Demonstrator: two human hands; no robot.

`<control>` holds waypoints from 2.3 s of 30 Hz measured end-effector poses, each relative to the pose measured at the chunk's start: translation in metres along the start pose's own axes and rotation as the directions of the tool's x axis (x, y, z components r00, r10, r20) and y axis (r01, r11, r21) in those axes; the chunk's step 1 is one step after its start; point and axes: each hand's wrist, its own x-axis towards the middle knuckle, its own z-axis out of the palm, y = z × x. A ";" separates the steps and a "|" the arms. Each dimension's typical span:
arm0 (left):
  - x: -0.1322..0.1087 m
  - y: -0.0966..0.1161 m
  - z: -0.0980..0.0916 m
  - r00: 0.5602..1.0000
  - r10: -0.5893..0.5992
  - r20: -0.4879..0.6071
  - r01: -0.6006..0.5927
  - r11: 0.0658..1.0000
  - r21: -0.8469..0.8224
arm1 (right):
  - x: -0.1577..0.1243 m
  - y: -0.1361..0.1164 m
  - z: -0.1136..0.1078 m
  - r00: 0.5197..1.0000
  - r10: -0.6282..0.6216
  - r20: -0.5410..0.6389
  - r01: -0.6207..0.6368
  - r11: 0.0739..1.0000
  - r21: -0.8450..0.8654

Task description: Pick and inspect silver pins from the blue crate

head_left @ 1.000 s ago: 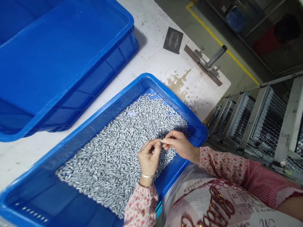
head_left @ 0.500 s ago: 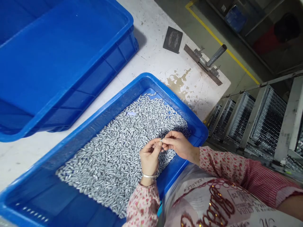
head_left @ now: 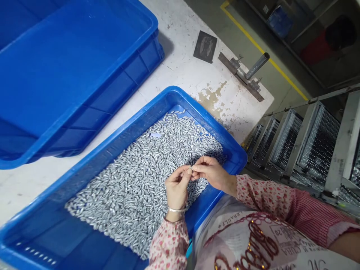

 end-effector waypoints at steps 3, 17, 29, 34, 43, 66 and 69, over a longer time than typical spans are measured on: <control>0.000 0.001 0.001 1.000 -0.019 0.009 0.020 0.999 -0.044 | 0.000 0.000 -0.001 1.000 0.005 -0.005 -0.005 1.000 0.012; 0.001 -0.003 -0.001 0.999 -0.012 -0.039 0.012 1.000 0.002 | -0.001 0.000 -0.001 0.999 -0.024 -0.023 0.023 0.998 -0.063; -0.003 -0.003 0.000 1.000 0.016 -0.009 -0.016 0.999 0.030 | 0.000 -0.005 -0.001 1.000 0.005 -0.001 -0.005 1.000 -0.029; -0.002 -0.005 -0.001 0.997 0.068 -0.026 -0.065 0.994 0.085 | -0.001 -0.009 0.001 1.000 0.001 -0.007 -0.002 0.995 -0.104; -0.006 0.004 -0.001 0.984 0.175 -0.015 -0.166 0.952 0.259 | 0.000 -0.012 -0.001 0.998 -0.004 0.064 0.018 0.975 -0.222; -0.007 0.012 0.002 0.949 0.313 0.050 -0.307 0.869 0.387 | 0.001 -0.014 -0.003 0.992 0.072 0.107 -0.049 0.978 -0.203; -0.007 0.012 0.001 0.943 0.329 0.059 -0.325 0.862 0.388 | 0.001 -0.015 -0.003 0.991 0.080 0.108 -0.059 0.981 -0.187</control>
